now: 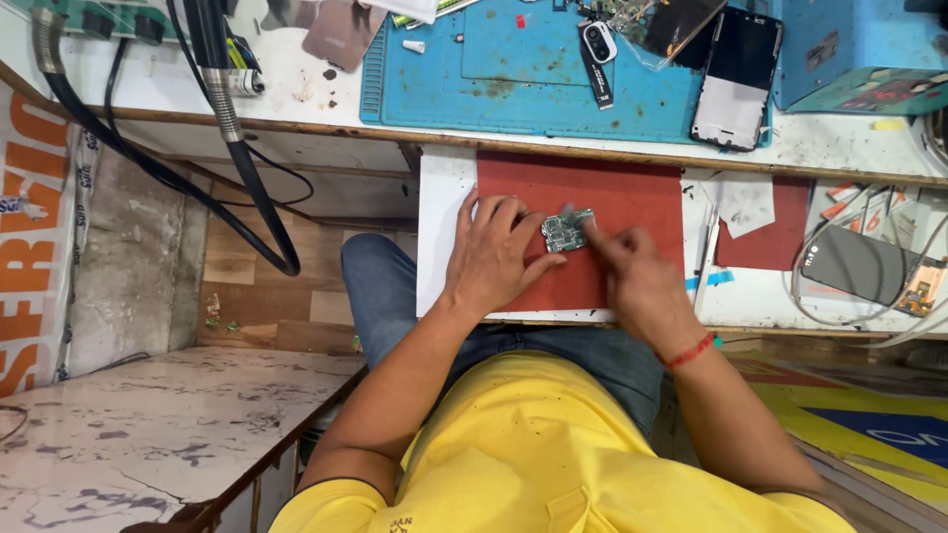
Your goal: The person repeatedly scrapes and rubs a small circuit board with a metal tool on a red mat. The hands hold the board steady while the tool is used to remove residue from the surface.
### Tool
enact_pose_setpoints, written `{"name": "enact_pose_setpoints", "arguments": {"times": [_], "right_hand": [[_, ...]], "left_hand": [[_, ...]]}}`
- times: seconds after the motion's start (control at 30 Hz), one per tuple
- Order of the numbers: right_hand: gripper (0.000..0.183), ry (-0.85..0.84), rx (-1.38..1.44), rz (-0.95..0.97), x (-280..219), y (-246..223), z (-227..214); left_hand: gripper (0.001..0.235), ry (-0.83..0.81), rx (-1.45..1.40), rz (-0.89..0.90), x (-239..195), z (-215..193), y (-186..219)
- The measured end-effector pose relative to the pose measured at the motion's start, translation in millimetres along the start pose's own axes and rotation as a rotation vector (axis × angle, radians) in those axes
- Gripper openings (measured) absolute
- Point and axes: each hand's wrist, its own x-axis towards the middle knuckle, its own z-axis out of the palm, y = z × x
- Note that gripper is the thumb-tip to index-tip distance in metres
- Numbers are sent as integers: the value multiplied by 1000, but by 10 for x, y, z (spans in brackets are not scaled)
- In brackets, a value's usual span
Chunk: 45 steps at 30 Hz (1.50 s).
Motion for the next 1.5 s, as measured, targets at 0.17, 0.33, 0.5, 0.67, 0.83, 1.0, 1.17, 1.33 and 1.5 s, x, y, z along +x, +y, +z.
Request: {"name": "enact_pose_setpoints", "arguments": {"times": [0.17,0.33,0.5,0.67,0.83,1.0,1.17,1.33,1.5], "right_hand": [[65,-74,-30,-55,7,-3,16],[67,121,-12,-91,6,87,44],[54,15,13,39,33,56,34],[65,-104,16,-14,28,55,39],[61,-15,12,44,12,85,18],[56,-13,1,60,18,75,29],[59,-82,40,-26,1,108,16],[55,-38,33,63,-9,166,-7],[57,-26,24,30,-6,90,-33]], "left_hand": [[48,11,39,9,20,-14,4],[49,6,31,4,-26,-5,55],[48,10,46,11,13,-52,60],[48,8,73,22,9,-51,54],[47,2,54,4,-12,-28,75],[46,-6,70,20,-2,-16,50],[48,10,90,25,-16,34,28],[49,39,104,32,-56,106,12],[49,22,88,25,-19,78,6]]}}
